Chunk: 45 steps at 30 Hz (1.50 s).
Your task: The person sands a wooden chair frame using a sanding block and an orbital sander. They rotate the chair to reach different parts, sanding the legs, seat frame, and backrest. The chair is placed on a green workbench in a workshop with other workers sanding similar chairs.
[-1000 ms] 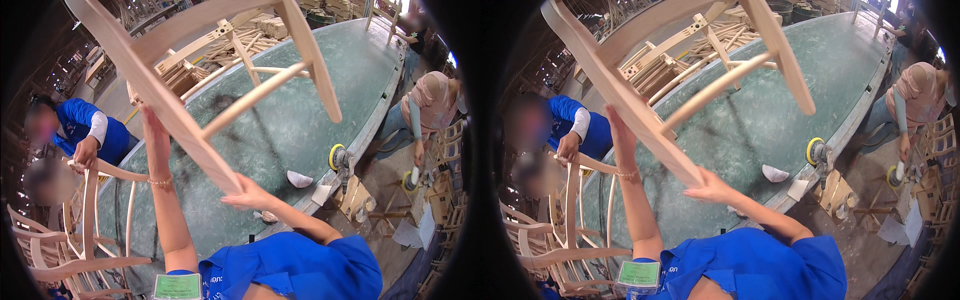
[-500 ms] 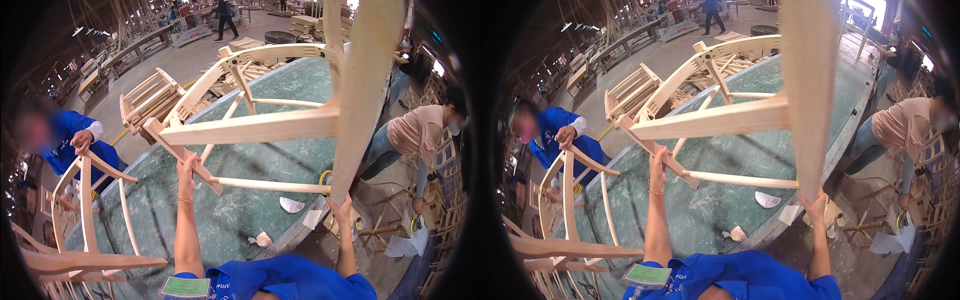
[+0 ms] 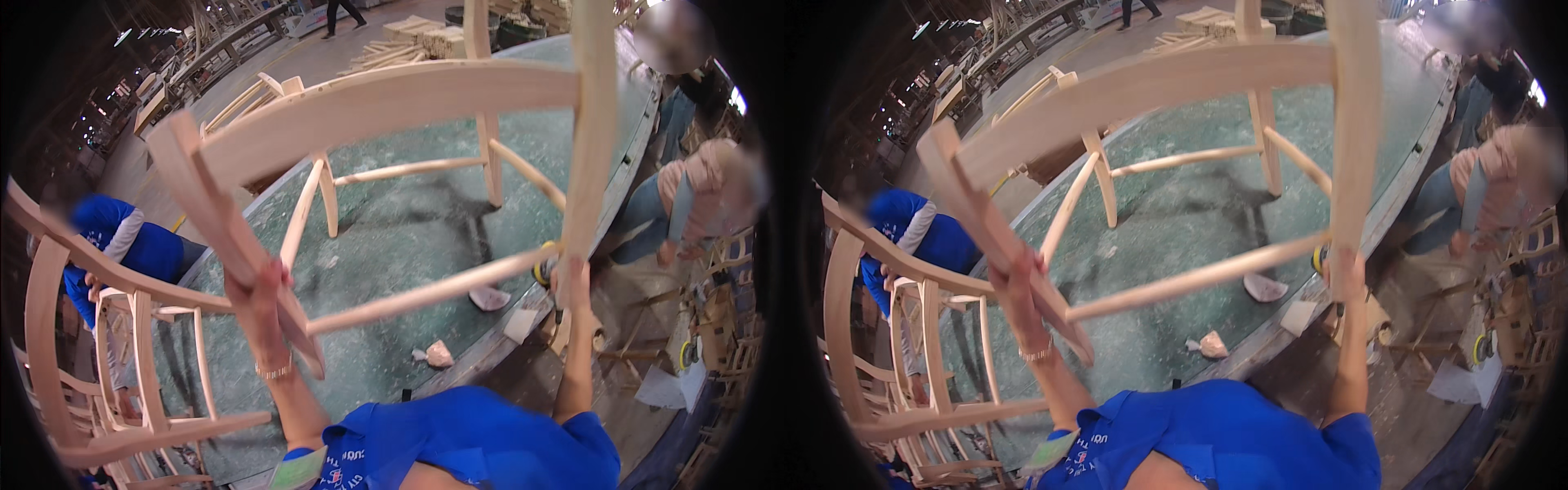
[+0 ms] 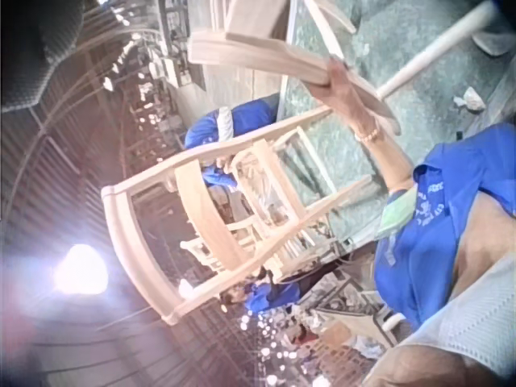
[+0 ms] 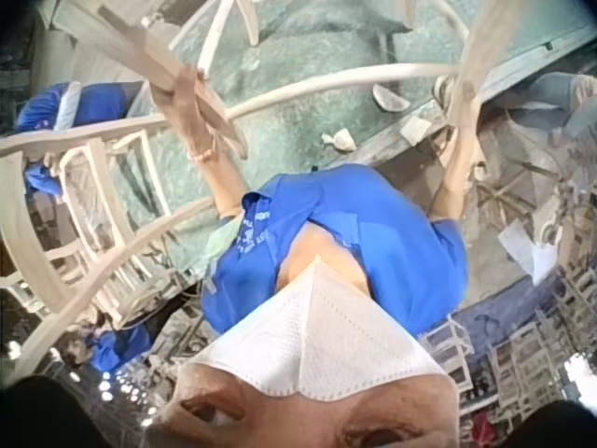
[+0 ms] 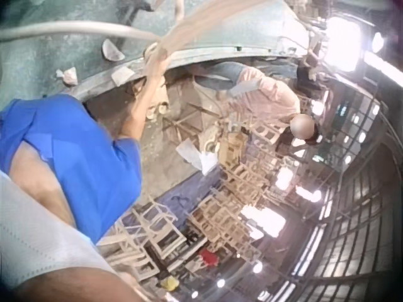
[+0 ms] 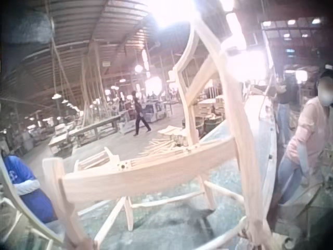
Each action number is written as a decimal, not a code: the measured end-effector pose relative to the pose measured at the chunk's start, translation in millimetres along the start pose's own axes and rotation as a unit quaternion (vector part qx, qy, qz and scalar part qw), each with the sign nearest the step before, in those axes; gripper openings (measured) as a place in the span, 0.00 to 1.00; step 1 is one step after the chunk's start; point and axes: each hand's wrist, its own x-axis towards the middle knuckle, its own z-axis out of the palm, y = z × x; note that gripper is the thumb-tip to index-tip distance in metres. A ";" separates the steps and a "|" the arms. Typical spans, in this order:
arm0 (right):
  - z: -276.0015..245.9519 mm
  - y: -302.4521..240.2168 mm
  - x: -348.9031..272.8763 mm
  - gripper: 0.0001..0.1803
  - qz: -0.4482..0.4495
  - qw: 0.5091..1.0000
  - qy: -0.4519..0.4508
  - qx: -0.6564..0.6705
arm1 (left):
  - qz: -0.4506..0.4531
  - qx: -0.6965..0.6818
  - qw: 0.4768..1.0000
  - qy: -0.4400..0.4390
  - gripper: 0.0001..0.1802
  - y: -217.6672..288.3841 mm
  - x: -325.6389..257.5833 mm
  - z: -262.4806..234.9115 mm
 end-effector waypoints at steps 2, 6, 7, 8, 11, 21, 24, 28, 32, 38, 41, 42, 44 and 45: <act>14.5 -26.5 21.7 0.37 0.039 0.999 0.010 0.022 | 0.038 0.020 0.999 -0.026 0.17 2.2 24.7 7.6; 44.0 -77.5 53.9 0.41 0.056 0.995 0.083 0.023 | 0.037 0.059 0.995 -0.064 0.17 8.0 80.3 20.5; 43.9 -83.5 57.8 0.42 0.063 0.995 0.082 0.015 | 0.032 0.053 0.996 -0.065 0.17 8.1 89.1 24.7; 44.7 -89.1 60.8 0.42 0.070 0.994 0.080 0.007 | 0.028 0.048 0.996 -0.065 0.17 8.6 96.5 28.2; 43.0 -95.2 70.2 0.42 0.086 0.993 0.084 0.004 | 0.024 0.044 0.996 -0.068 0.18 11.3 112.8 36.8; 46.4 -108.4 99.0 0.44 0.102 0.992 0.072 -0.030 | 0.011 0.041 0.994 -0.098 0.21 0.1 159.2 35.1; 40.6 -117.8 98.2 0.45 0.108 0.991 0.069 -0.032 | 0.003 0.065 0.992 -0.112 0.22 1.4 163.5 43.1; 40.4 -118.9 101.6 0.46 0.098 0.992 0.068 -0.038 | 0.010 0.059 0.989 -0.134 0.24 4.9 166.9 48.0; 44.7 -119.9 107.8 0.45 0.099 0.992 0.063 -0.040 | 0.021 0.040 0.990 -0.132 0.25 4.2 171.2 39.0; 49.4 -105.7 98.7 0.28 -0.152 0.839 0.293 -0.432 | 0.042 0.076 0.988 -0.127 0.25 2.9 177.4 53.2; 96.7 -70.3 55.5 0.27 -0.374 0.714 0.232 -0.545 | 0.045 0.084 0.988 -0.125 0.27 -2.4 190.7 37.2; 105.0 -40.4 33.0 0.30 -0.383 0.723 0.181 -0.545 | 0.043 0.076 0.987 -0.135 0.27 -4.0 191.0 40.7; 131.8 8.5 -12.1 0.29 -0.271 0.811 0.007 -0.518 | 0.020 0.090 0.986 -0.138 0.27 -3.7 193.1 53.1; 138.7 30.8 -30.0 0.29 -0.222 0.809 -0.039 -0.543 | 0.015 0.098 0.986 -0.131 0.28 2.3 195.8 43.5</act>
